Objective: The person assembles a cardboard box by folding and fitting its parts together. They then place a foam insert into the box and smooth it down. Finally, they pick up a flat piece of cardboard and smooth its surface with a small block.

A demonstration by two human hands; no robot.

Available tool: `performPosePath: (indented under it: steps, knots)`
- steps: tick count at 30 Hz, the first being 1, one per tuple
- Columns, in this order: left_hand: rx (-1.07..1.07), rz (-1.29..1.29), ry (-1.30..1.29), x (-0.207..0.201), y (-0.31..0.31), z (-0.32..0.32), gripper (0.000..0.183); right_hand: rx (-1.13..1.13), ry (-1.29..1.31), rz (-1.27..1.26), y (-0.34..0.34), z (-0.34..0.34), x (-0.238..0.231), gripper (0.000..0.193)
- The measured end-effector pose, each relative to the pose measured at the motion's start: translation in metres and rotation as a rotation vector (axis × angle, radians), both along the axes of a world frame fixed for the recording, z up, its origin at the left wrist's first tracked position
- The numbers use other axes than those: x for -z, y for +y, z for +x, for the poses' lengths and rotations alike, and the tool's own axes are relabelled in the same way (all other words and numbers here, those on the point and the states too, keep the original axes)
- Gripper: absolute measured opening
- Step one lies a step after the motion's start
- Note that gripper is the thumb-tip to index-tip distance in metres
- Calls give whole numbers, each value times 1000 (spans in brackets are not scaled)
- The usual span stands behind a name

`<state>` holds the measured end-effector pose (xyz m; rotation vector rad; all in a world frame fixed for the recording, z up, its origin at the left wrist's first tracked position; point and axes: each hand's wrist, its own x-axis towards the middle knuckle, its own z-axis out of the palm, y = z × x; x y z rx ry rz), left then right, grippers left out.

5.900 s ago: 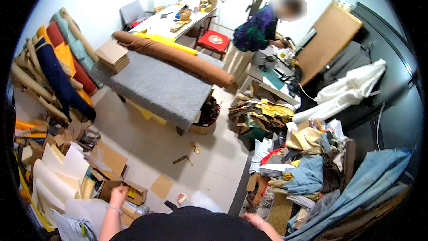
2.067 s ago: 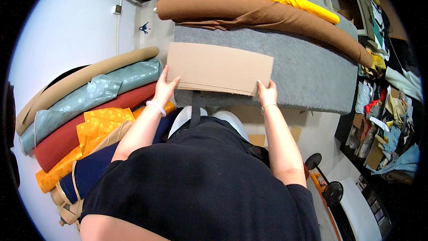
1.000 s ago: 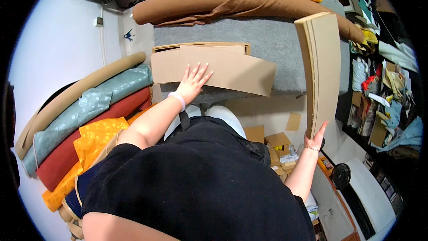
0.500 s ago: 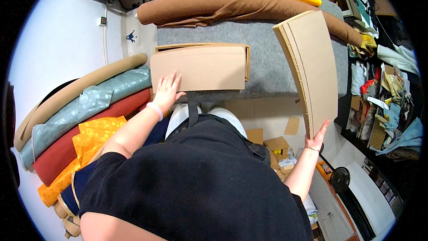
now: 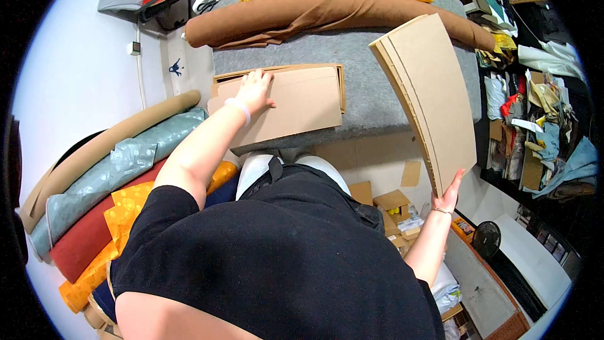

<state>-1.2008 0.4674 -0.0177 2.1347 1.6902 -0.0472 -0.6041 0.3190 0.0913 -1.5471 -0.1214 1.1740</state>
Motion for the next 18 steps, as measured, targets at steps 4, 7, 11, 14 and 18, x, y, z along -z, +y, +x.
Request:
performPosePath:
  steps: [4, 7, 11, 14, 18]
  knots:
    - [-54, -57, 24, 7, 10, 0, 75, 19, 3, -34, -20, 2, 3, 78]
    - [-41, -24, 66, 0, 9, 3, 75, -3, -37, -74, -29, 1, 4, 86]
    - [-50, 0, 68, -1, 5, 4, 77, 23, 10, -15, -35, -2, 4, 79]
    - [-51, 58, 59, 6, 3, 1, 77, 27, 13, -4, -35, -7, 6, 79]
    - [-42, -7, 64, 4, 9, 0, 76, 45, 15, -28, -32, -12, 0, 78]
